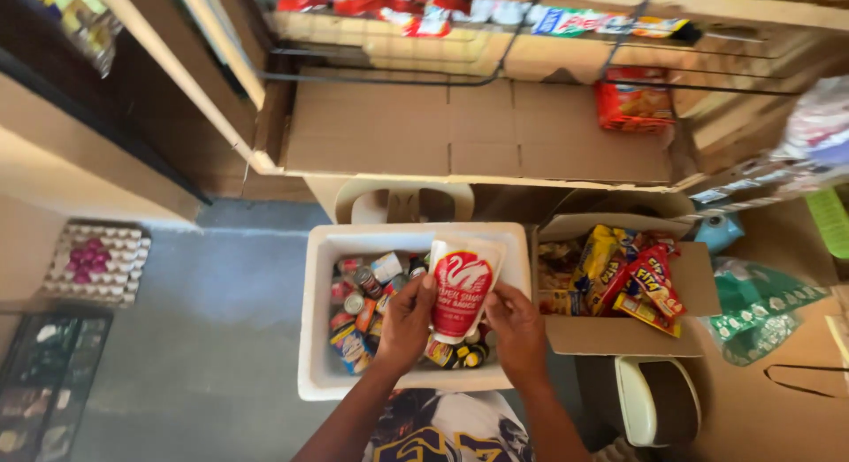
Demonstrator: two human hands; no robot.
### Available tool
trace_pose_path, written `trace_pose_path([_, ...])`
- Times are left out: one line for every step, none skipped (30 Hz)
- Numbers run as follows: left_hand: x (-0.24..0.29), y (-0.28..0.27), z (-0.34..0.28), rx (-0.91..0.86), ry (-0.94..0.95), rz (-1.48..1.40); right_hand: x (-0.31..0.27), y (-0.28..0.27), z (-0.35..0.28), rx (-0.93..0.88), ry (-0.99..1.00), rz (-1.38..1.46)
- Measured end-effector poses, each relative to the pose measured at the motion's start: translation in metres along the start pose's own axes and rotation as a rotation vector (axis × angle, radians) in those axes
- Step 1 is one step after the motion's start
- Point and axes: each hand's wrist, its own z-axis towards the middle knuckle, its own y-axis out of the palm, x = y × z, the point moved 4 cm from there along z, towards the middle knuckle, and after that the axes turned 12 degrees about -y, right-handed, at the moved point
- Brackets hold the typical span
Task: Sort and place grocery items from a bin onto shelves in a grocery store.
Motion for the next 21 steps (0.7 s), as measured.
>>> trace_pose_path([-0.001,0.004,0.0,-0.01,0.005,0.006,0.006,-0.008,0.0,0.01,-0.008,0.003])
trace_pose_path([-0.002,0.008,0.002,-0.004,-0.01,0.015,0.013,-0.016,0.002,0.02,0.006,0.031])
trace_pose_path([-0.004,0.012,0.004,0.002,-0.024,0.025,0.02,-0.025,0.004,0.029,0.02,0.058])
trace_pose_path([-0.002,0.018,0.004,-0.007,-0.021,0.031,0.014,-0.028,0.005,0.038,0.014,0.062])
trace_pose_path([-0.001,0.023,0.005,-0.013,-0.043,0.022,0.008,-0.03,0.006,0.02,0.022,0.074])
trace_pose_path([-0.001,0.028,0.006,-0.017,-0.065,0.012,0.004,-0.032,0.007,0.0,0.03,0.087])
trace_pose_path([-0.005,0.032,0.008,-0.023,-0.062,0.018,0.009,-0.04,0.009,0.006,0.024,0.091])
trace_pose_path([-0.01,0.036,0.01,-0.024,-0.065,0.033,0.012,-0.048,0.012,0.0,-0.024,0.084])
trace_pose_path([-0.014,0.039,0.012,-0.025,-0.069,0.049,0.015,-0.056,0.014,-0.007,-0.072,0.077])
trace_pose_path([-0.009,0.046,0.013,-0.027,-0.065,0.054,0.016,-0.062,0.017,-0.004,-0.077,0.082])
trace_pose_path([-0.003,0.052,0.015,-0.021,-0.041,0.062,0.016,-0.068,0.021,-0.006,-0.091,0.069])
trace_pose_path([0.002,0.059,0.013,-0.014,-0.023,0.069,0.015,-0.073,0.021,-0.005,-0.098,0.056])
trace_pose_path([0.003,0.065,0.013,-0.017,-0.025,0.075,0.016,-0.078,0.021,0.0,-0.098,0.06])
trace_pose_path([0.005,0.071,0.013,-0.026,-0.015,0.042,0.018,-0.083,0.022,0.019,-0.065,0.131])
trace_pose_path([0.007,0.077,0.013,-0.034,-0.005,0.009,0.02,-0.088,0.023,0.038,-0.033,0.202])
trace_pose_path([0.001,0.079,0.016,-0.038,0.003,0.014,0.02,-0.093,0.024,0.04,-0.042,0.206])
trace_pose_path([-0.005,0.081,0.019,0.002,-0.015,0.032,0.021,-0.099,0.023,0.036,-0.04,0.168])
trace_pose_path([-0.01,0.083,0.025,0.035,-0.027,0.048,0.02,-0.106,0.026,0.035,-0.046,0.128])
trace_pose_path([-0.018,0.083,0.024,0.023,-0.014,0.051,0.02,-0.11,0.022,0.042,-0.062,0.129])
trace_pose_path([-0.028,0.084,0.027,0.056,-0.052,0.117,0.021,-0.113,0.019,-0.035,-0.009,0.026])
trace_pose_path([-0.037,0.085,0.031,0.09,-0.088,0.184,0.023,-0.118,0.016,-0.11,0.046,-0.078])
